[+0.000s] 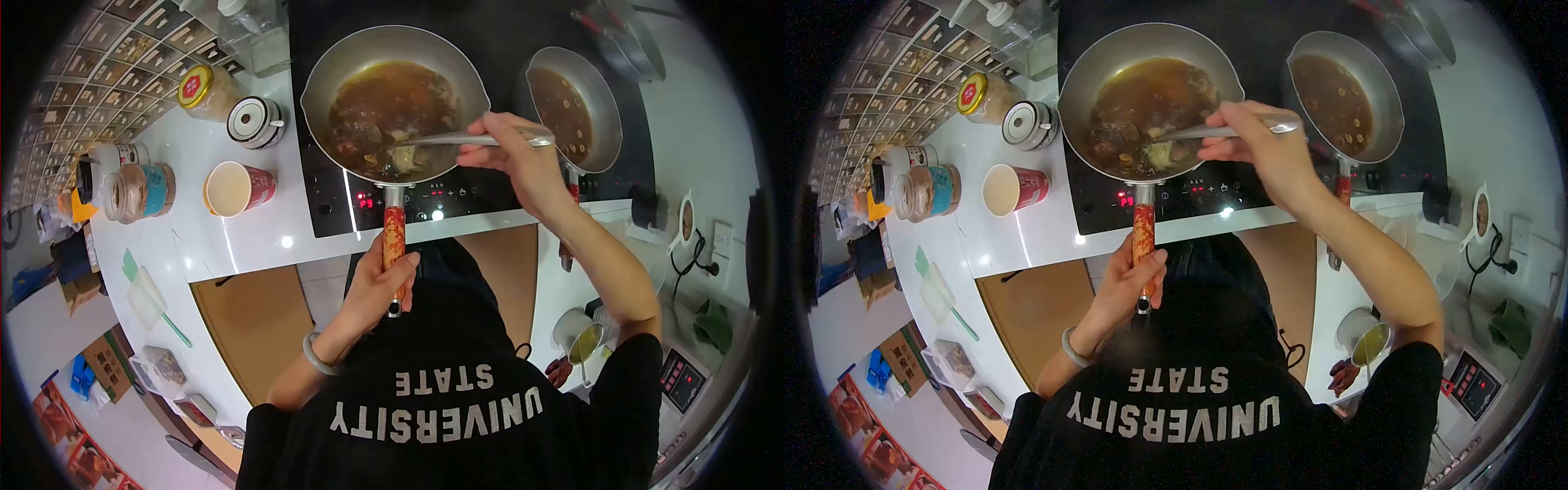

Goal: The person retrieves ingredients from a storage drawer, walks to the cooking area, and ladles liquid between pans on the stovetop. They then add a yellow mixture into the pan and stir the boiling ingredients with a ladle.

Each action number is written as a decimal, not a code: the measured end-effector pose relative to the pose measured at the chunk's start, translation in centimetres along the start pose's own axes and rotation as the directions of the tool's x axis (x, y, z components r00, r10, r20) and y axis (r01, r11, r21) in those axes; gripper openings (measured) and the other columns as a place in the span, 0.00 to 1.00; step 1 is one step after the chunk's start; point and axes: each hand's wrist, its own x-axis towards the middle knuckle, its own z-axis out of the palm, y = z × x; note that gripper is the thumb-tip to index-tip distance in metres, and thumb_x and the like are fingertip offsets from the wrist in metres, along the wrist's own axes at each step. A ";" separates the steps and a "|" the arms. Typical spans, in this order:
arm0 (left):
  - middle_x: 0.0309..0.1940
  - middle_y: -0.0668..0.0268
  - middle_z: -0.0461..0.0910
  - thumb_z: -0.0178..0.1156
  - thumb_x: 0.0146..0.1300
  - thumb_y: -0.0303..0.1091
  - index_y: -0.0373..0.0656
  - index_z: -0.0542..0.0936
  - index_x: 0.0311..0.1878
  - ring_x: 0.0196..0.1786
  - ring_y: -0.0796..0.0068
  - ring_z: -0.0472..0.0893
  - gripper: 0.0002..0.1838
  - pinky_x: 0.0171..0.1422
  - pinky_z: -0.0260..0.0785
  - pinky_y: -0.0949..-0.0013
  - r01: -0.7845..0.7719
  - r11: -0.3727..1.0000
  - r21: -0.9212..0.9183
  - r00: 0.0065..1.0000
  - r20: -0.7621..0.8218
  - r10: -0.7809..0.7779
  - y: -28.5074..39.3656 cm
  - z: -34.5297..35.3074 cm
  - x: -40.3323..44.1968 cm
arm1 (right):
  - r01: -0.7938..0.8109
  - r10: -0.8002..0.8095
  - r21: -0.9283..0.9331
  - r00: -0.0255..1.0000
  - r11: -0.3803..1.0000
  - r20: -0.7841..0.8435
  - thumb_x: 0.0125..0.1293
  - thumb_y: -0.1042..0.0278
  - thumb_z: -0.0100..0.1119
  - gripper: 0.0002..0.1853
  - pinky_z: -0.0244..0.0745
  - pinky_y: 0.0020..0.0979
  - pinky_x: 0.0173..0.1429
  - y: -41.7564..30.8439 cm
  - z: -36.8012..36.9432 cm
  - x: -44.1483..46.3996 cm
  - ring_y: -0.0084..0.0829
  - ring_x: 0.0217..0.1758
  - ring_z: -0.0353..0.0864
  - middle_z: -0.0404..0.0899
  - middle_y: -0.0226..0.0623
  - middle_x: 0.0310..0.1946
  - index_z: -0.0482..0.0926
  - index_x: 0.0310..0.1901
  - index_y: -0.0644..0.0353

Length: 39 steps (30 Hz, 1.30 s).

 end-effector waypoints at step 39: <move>0.23 0.69 0.70 0.55 0.69 0.34 0.39 0.62 0.61 0.15 0.81 0.71 0.21 0.18 0.66 0.80 0.002 1.000 -0.007 1.000 -0.017 -0.002 0.2 0.2 0.0 | 0.688 -0.553 -0.497 0.723 0.528 0.414 0.68 0.70 0.56 0.09 0.75 0.24 0.42 -3.4 -1.4 -0.7 0.30 0.39 0.84 0.82 0.40 0.35 0.81 0.42 0.66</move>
